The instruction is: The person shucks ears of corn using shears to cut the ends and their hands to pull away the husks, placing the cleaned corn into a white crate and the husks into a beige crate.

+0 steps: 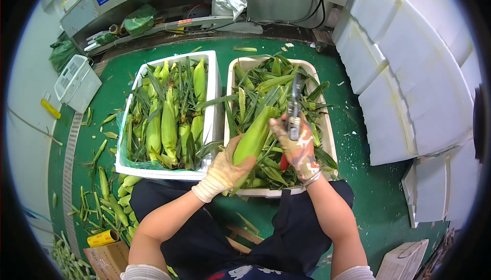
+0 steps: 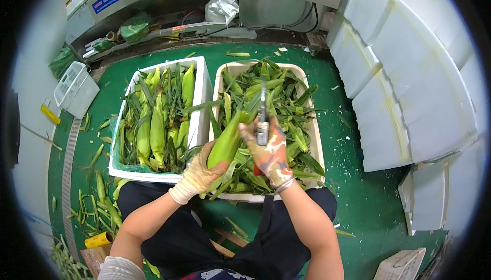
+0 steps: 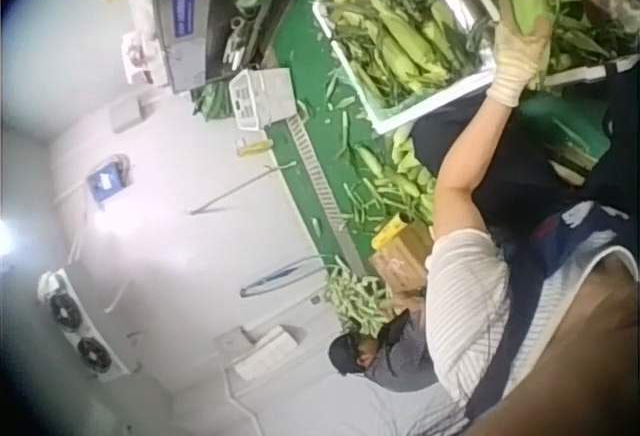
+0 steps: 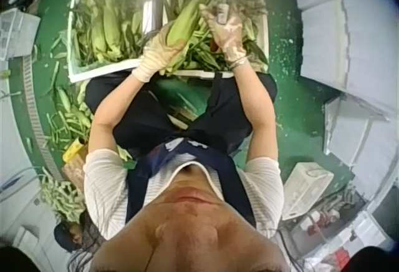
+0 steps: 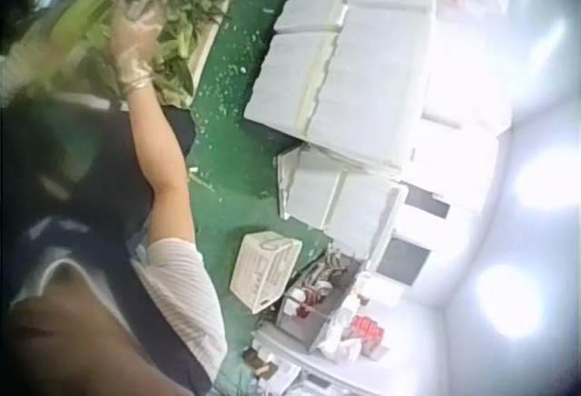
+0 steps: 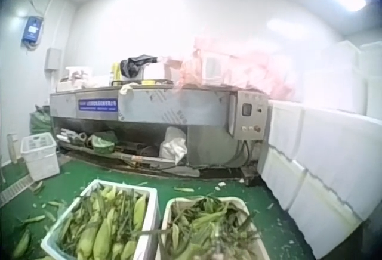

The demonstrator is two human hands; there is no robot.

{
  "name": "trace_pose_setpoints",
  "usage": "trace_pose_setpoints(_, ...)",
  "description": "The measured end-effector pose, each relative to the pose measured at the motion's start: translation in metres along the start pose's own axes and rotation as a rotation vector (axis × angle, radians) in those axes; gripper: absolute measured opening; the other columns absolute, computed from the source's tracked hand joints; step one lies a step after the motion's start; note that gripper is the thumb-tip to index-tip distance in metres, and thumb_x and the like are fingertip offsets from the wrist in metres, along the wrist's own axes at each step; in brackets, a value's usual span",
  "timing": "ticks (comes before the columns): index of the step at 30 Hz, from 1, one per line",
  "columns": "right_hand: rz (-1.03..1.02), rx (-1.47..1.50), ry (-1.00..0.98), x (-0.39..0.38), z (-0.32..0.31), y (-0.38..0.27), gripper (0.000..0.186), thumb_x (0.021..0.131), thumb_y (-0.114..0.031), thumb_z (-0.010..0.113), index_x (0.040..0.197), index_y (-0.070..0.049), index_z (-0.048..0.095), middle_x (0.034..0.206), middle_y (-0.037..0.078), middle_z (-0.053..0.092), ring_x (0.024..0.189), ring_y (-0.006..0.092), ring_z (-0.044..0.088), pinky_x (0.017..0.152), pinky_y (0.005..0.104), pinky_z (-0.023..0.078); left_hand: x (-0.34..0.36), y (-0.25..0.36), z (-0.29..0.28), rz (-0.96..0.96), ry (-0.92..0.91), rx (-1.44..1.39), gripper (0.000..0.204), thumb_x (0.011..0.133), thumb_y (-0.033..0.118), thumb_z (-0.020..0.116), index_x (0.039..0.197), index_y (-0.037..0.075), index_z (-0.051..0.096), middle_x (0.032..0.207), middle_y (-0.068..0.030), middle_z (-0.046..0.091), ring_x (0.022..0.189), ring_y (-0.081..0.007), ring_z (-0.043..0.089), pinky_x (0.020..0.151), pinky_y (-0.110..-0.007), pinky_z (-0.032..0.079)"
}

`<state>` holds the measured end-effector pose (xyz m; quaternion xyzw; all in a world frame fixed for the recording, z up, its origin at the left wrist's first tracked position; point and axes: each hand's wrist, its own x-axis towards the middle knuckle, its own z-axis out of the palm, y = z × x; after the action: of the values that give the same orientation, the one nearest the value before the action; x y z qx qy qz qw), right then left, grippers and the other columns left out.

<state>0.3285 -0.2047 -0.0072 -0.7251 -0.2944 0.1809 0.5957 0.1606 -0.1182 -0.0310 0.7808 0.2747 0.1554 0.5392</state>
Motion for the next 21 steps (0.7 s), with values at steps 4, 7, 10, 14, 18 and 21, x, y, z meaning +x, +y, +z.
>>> trace_pose_setpoints(4,-0.110,0.160,-0.031,0.010,0.001,0.018,0.032,0.079,-0.012,0.074,0.100,-0.001,0.052,0.076,0.002,0.061,0.069,0.0120,0.061,0.062,0.0264,0.049,-0.001,0.004,0.017,0.004,0.082,0.071,0.065,0.080,0.026,0.069,0.132,-0.002,0.040,0.114,-0.0179,0.059,0.103,-0.0228,0.057,0.090,-0.032,0.045)
trace_pose_setpoints(7,0.148,0.486,-0.064,-0.002,-0.007,0.000,0.030,0.082,-0.006,0.070,0.106,-0.002,0.054,0.091,0.003,0.062,0.083,0.0154,0.066,0.074,0.0269,0.054,0.002,0.010,0.012,0.093,0.148,-0.136,0.065,0.080,0.025,0.069,0.132,-0.002,0.041,0.112,-0.0161,0.060,0.102,-0.0214,0.057,0.090,-0.032,0.045)
trace_pose_setpoints(10,0.215,0.694,-0.168,-0.013,-0.012,-0.004,0.029,0.084,-0.004,0.068,0.111,-0.003,0.056,0.103,0.005,0.062,0.092,0.0131,0.062,0.083,0.0270,0.051,0.011,0.017,0.000,0.031,0.058,-0.245,0.063,0.079,0.026,0.071,0.127,-0.004,0.043,0.107,-0.0156,0.061,0.097,-0.0190,0.058,0.087,-0.030,0.047)
trace_pose_setpoints(14,0.186,0.582,-0.166,-0.019,-0.005,-0.002,0.024,0.086,-0.009,0.068,0.107,-0.004,0.057,0.096,0.003,0.063,0.084,0.0109,0.061,0.073,0.0254,0.050,0.025,0.028,0.004,0.028,0.141,-0.192,0.053,0.082,0.025,0.069,0.125,0.001,0.049,0.104,-0.0109,0.062,0.092,-0.0188,0.059,0.085,-0.031,0.048)
trace_pose_setpoints(18,-0.156,0.061,0.056,-0.010,0.010,0.023,0.027,0.083,-0.008,0.064,0.106,-0.001,0.053,0.079,0.006,0.064,0.068,0.0182,0.062,0.059,0.0289,0.049,0.028,0.018,0.031,0.039,0.059,-0.355,0.063,0.072,0.026,0.079,0.120,-0.002,0.049,0.100,-0.0096,0.063,0.089,-0.0166,0.060,0.082,-0.031,0.049)
trace_pose_setpoints(21,-0.538,-0.684,0.110,0.018,-0.010,0.051,0.034,0.083,-0.018,0.061,0.108,0.000,0.048,0.075,0.016,0.063,0.061,0.0329,0.060,0.053,0.0394,0.048,0.029,0.015,0.020,0.028,0.031,-0.374,0.052,0.071,0.024,0.079,0.111,0.001,0.054,0.100,-0.0092,0.064,0.087,-0.0178,0.061,0.079,-0.032,0.050)
